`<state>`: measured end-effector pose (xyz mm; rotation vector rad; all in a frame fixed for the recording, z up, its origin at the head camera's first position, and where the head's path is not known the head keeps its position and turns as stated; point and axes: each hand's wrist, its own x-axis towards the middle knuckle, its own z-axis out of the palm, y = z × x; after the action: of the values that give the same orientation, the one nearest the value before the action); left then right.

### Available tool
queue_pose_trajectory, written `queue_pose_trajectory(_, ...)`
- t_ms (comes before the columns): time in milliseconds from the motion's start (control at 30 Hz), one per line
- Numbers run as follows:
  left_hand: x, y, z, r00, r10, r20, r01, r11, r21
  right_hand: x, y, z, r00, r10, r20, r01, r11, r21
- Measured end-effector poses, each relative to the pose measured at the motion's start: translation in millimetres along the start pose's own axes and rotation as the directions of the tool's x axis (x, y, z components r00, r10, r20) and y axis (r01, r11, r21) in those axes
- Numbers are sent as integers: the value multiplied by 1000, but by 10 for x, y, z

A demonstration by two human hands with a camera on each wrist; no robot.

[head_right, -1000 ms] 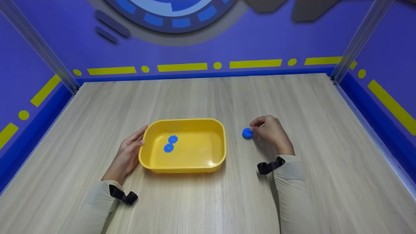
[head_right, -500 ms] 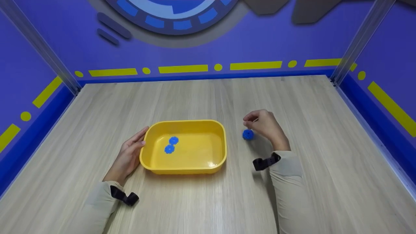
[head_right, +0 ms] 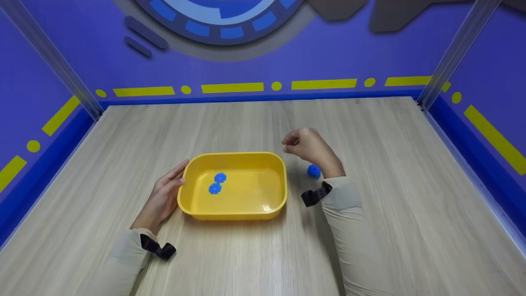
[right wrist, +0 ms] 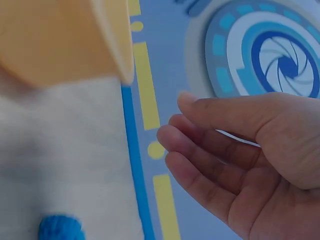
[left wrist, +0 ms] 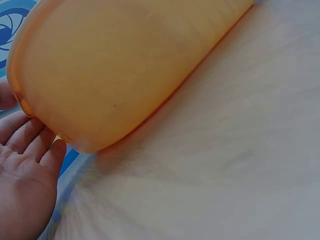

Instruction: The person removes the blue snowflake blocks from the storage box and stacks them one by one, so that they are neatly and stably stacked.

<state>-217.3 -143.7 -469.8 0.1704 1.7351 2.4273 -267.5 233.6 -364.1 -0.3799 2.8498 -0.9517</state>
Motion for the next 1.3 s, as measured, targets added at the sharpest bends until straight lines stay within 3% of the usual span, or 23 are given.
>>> queue_pose_trajectory(167, 4, -8, -7, 1000, 1, 0, -1, 1000, -10, 103, -222, 81, 996, -73, 44, 73, 997, -14)
queue_pose_trajectory(567, 20, -9, -10, 1000, 8, 2, -8, 1000, -5, 331, -717, 447, 970, -145, 197, 165, 982, -87)
queue_pose_trajectory(967, 8, -13, -13, 1000, 21, 14, -21, 1000, 11, 477, -894, 841, 905, -234, 356, 278, 957, -77)
queue_pose_trajectory(1133, 6, -13, -14, 999, 26, 20, -26, 1000, 5, 523, -947, 977, 887, -164, 433, 235, 965, -117)
queue_pose_trajectory(1300, 7, -16, -14, 1000, 23, 20, -23, 1000, -1, 551, -990, 1077, 863, -164, 479, 266, 952, -153)
